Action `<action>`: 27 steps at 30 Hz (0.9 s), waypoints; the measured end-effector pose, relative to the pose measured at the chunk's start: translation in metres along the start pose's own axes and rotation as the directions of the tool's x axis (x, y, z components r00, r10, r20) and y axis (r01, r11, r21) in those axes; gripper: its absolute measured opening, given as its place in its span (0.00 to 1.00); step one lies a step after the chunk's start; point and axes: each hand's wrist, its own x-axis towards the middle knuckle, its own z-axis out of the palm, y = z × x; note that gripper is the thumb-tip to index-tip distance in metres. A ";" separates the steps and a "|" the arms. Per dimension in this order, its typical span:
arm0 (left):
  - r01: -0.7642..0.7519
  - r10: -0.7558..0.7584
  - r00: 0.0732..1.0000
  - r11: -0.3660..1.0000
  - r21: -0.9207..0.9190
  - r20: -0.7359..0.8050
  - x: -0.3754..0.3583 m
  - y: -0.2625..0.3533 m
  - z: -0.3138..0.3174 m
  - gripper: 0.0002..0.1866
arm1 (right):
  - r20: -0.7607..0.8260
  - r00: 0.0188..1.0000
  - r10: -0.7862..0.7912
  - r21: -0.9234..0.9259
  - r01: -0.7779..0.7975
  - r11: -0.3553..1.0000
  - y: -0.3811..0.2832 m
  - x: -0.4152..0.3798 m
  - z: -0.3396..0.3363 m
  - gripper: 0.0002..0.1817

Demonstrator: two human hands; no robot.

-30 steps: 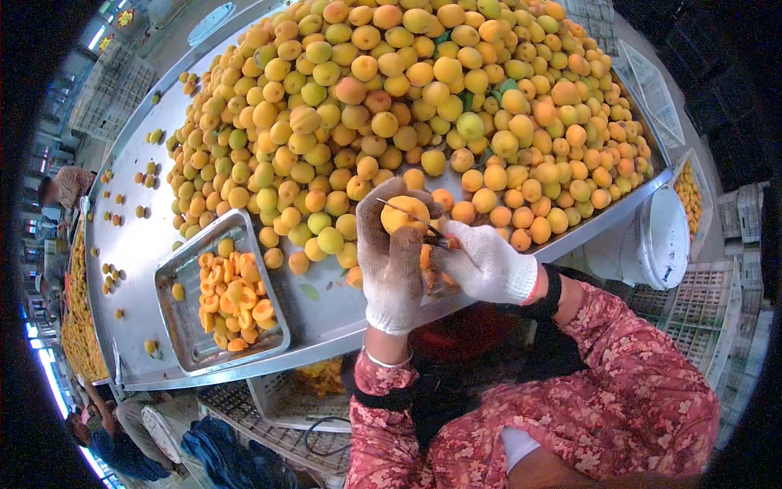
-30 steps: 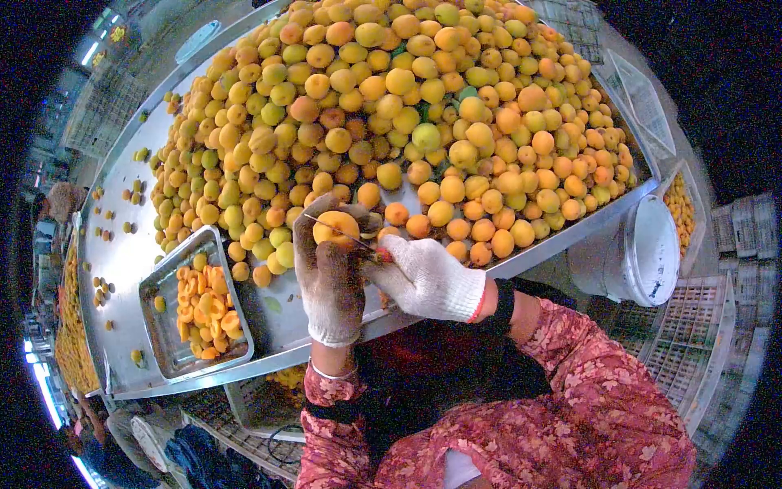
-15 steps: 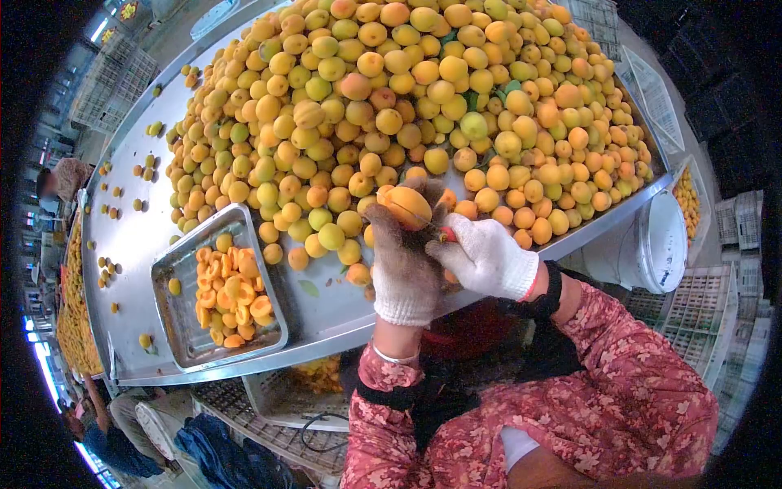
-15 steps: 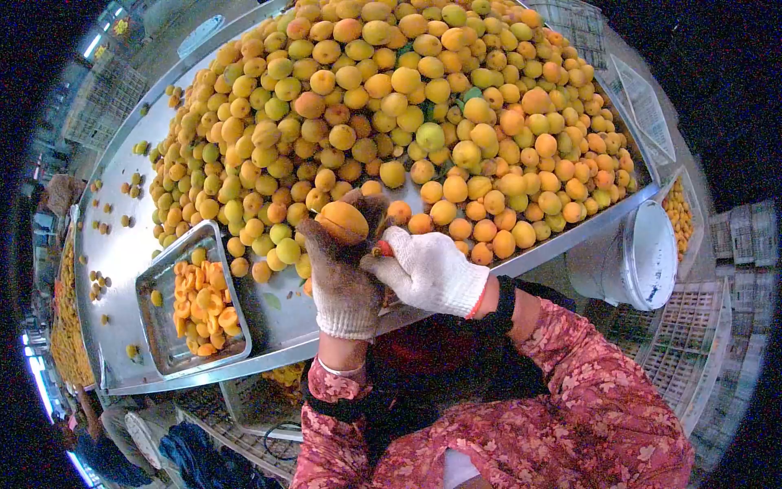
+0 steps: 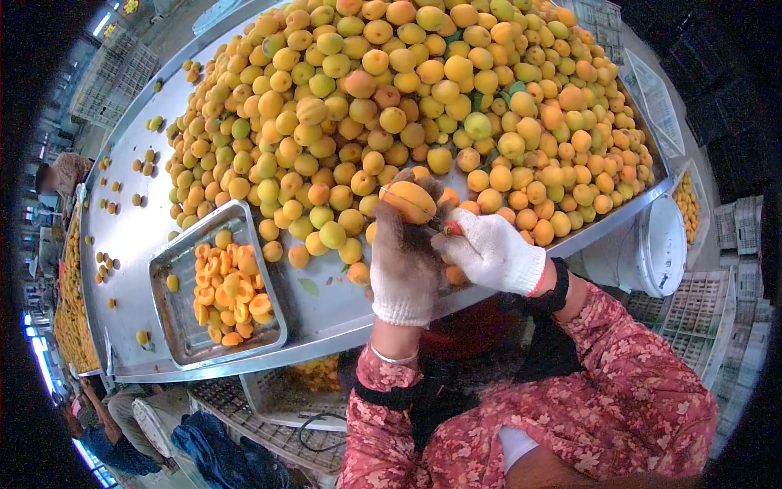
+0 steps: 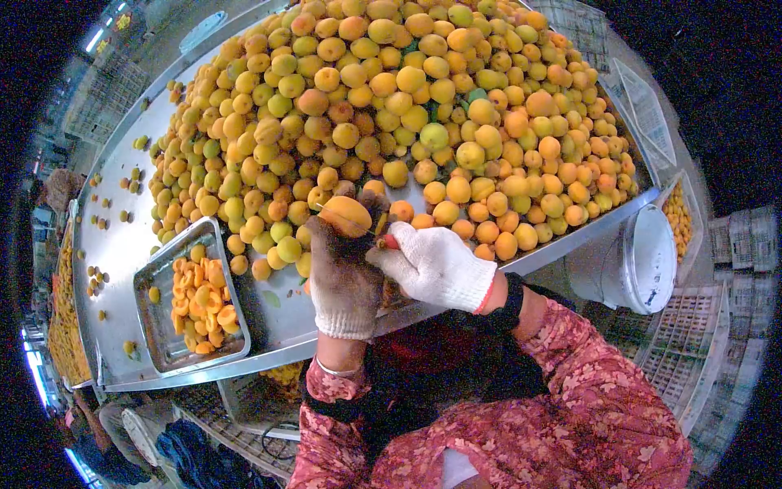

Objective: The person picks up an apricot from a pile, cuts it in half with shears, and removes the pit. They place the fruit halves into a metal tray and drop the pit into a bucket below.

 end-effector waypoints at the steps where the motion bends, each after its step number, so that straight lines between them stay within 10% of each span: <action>1: 0.003 -0.003 1.000 1.000 0.004 0.028 0.003 -0.002 -0.004 0.33 | 0.001 1.000 -0.002 -0.002 0.002 1.000 0.001 0.001 0.000 0.17; 12: 0.001 0.012 0.986 0.997 -0.075 0.167 0.005 -0.015 -0.021 0.25 | 0.059 0.998 0.020 -0.011 -0.020 1.000 0.003 -0.001 0.000 0.15; 14: -0.221 0.229 0.973 0.889 0.401 0.028 0.003 -0.016 -0.008 0.33 | 0.056 0.998 0.023 0.040 -0.025 0.999 0.005 -0.002 0.000 0.15; 18: -0.036 0.032 0.999 0.986 0.165 0.024 0.008 -0.006 -0.021 0.32 | 0.066 0.997 0.036 0.056 -0.040 0.998 -0.001 -0.001 -0.004 0.15; 20: -0.294 0.268 0.949 0.569 0.768 0.165 0.005 -0.004 -0.013 0.31 | 0.053 0.998 0.040 0.019 -0.041 0.999 0.000 0.000 -0.004 0.15; 21: -0.293 0.269 0.949 0.568 0.769 0.163 0.005 -0.007 -0.016 0.31 | 0.038 0.998 0.046 -0.018 -0.045 0.999 0.001 0.000 -0.003 0.15; 23: 0.044 -0.044 0.998 0.999 0.003 0.048 0.006 -0.014 -0.024 0.28 | 0.038 0.999 0.038 -0.033 -0.037 0.999 0.005 0.000 0.000 0.15; 27: 0.019 -0.017 0.999 0.998 -0.051 0.035 0.002 -0.014 -0.013 0.24 | 0.028 0.999 0.027 0.020 -0.028 0.999 0.003 0.000 -0.003 0.16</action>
